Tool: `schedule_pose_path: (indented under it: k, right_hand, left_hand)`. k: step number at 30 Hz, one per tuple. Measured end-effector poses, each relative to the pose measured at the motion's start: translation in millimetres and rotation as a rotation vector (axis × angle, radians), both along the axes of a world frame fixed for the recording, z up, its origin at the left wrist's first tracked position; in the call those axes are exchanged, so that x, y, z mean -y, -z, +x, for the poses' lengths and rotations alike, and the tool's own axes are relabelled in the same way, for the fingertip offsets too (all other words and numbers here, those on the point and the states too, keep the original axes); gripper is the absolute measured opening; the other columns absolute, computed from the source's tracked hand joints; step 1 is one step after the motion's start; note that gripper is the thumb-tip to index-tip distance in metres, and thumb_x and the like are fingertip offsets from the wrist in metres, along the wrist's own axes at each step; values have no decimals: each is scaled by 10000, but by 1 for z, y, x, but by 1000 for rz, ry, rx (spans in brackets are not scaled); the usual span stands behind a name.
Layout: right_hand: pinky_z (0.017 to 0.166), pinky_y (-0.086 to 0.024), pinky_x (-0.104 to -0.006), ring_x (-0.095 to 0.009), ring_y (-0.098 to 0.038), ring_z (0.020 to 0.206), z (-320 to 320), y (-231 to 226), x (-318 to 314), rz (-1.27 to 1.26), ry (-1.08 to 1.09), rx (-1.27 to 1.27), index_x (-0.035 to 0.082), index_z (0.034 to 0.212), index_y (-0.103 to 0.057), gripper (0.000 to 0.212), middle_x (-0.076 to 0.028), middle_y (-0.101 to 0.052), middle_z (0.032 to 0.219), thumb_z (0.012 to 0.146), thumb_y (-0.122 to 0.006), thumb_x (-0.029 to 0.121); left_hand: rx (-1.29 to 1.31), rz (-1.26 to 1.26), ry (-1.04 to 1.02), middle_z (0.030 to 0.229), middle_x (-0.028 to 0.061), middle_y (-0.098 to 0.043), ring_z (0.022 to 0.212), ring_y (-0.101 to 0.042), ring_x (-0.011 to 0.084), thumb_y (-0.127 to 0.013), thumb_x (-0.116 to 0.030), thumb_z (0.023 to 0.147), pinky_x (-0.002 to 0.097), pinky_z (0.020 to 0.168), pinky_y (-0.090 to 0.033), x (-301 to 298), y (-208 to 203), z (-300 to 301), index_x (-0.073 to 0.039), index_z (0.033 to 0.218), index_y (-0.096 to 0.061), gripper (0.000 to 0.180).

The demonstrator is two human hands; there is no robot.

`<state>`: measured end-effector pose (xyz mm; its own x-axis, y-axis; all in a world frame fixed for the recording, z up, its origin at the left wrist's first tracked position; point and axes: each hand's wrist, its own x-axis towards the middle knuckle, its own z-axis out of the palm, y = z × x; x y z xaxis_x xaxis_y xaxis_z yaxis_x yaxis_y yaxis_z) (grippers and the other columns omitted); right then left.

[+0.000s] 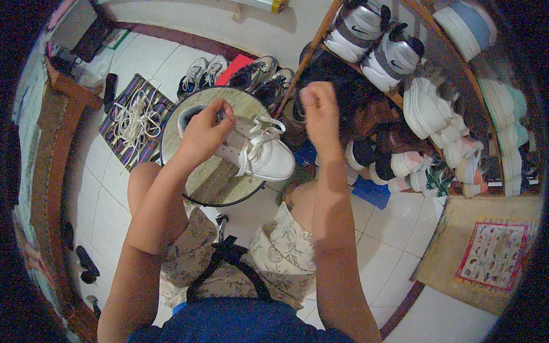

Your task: The person unlaces a white shoe while sitting, removes a pair of laces from a small table, and then begins relacing a different white shoe taken from a shelf.

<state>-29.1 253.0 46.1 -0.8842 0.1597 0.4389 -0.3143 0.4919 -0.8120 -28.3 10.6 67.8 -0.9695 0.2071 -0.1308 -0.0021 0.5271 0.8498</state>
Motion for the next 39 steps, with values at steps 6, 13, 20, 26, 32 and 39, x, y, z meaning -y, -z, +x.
schedule_pose_path:
  k: [6,13,20,26,32,39]
  right_hand:
    - [829,-417,-369,-311,-511,931,22,10,55,223,-422,193,35,847,-527,144,-119,-502,925,795,-640,107]
    - [760,-397,-411,-319,-480,842,2,5,10,407,282,-327,5,809,-470,179,-153,-480,906,867,-590,124]
    - [773,-403,-413,-325,-485,823,3,10,1,273,595,-330,-26,848,-485,202,-171,-478,894,930,-530,153]
    - [690,-426,-391,-260,-508,753,2,5,-45,-164,786,-137,-27,838,-518,283,-158,-508,832,945,-522,235]
    - [652,-469,-303,-209,-534,740,16,4,17,145,209,-13,39,879,-575,176,-108,-503,872,788,-703,117]
    - [605,-470,-344,-248,-585,639,37,4,57,212,-35,327,41,827,-592,214,-94,-597,733,815,-669,240]
  left_hand:
    - [-35,-8,-16,661,144,-608,645,-626,304,-560,-256,795,399,623,-465,7,10,-1,-93,943,-566,220]
    - [-51,28,-7,688,144,-615,668,-627,306,-558,-266,805,403,629,-464,3,11,-1,-93,950,-559,225]
    - [7,-7,18,746,89,-582,686,-573,193,-558,-249,842,340,652,-452,5,2,0,-98,965,-543,195]
    - [-1,10,22,713,70,-580,644,-574,172,-557,-232,843,334,612,-457,5,8,1,-98,953,-541,174]
    - [45,138,9,725,8,-538,659,-502,109,-576,-206,872,279,588,-405,8,23,-7,-99,934,-537,130]
    - [31,460,-155,721,7,-528,634,-450,87,-596,-196,884,254,553,-367,10,32,-14,-92,1016,-539,178]
